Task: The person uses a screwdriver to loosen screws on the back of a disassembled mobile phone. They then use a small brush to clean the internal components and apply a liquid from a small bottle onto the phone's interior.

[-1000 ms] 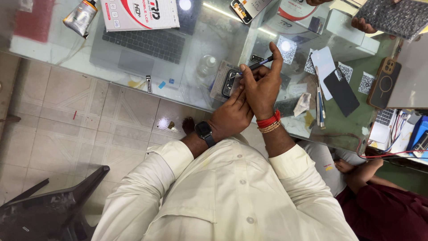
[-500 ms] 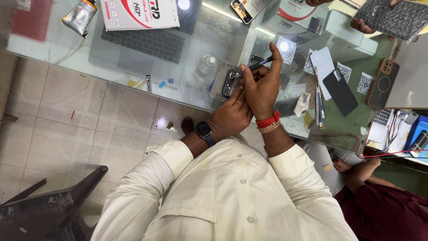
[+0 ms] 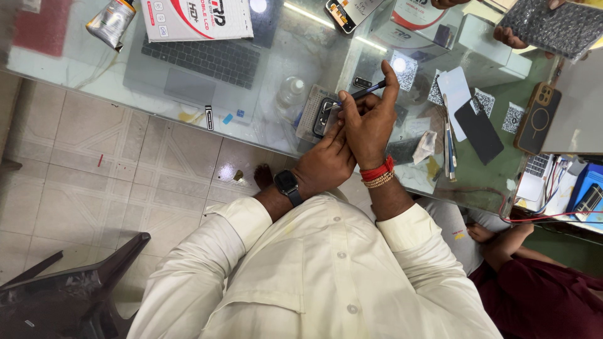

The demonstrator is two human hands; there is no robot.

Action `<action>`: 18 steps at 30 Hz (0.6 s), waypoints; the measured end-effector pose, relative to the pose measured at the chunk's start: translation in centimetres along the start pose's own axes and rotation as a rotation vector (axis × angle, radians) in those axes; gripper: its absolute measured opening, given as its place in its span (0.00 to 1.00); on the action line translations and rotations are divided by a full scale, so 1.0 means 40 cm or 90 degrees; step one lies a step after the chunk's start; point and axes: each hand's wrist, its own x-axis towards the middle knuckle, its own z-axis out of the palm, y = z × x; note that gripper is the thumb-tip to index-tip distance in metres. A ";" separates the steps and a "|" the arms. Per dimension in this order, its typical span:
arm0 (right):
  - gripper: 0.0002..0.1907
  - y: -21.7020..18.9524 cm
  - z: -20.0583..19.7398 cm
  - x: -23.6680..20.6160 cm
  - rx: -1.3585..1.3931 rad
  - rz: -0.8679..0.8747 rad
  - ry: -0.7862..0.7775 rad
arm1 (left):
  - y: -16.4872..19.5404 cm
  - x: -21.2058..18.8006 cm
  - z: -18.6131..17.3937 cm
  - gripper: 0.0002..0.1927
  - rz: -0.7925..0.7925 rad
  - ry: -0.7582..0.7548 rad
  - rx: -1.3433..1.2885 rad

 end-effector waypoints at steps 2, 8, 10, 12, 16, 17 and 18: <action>0.42 0.000 0.001 0.000 0.004 0.003 0.002 | -0.001 0.002 -0.001 0.16 -0.003 0.003 0.000; 0.42 0.000 0.002 -0.003 -0.006 0.018 0.011 | -0.002 0.003 -0.004 0.15 -0.003 0.005 0.000; 0.42 0.002 0.002 -0.003 0.002 0.018 0.008 | -0.003 0.003 -0.003 0.15 -0.002 0.003 -0.001; 0.42 0.004 0.002 -0.003 0.003 0.011 0.008 | -0.002 0.003 -0.001 0.15 0.004 -0.005 -0.007; 0.42 0.007 0.002 -0.005 -0.003 -0.002 0.010 | 0.000 0.000 0.004 0.16 -0.001 0.008 -0.013; 0.42 0.008 0.002 -0.005 -0.004 -0.001 0.011 | 0.001 -0.001 0.005 0.16 -0.002 0.007 -0.014; 0.42 0.009 0.002 -0.006 0.002 0.000 0.009 | 0.001 -0.001 0.005 0.16 -0.002 0.007 -0.014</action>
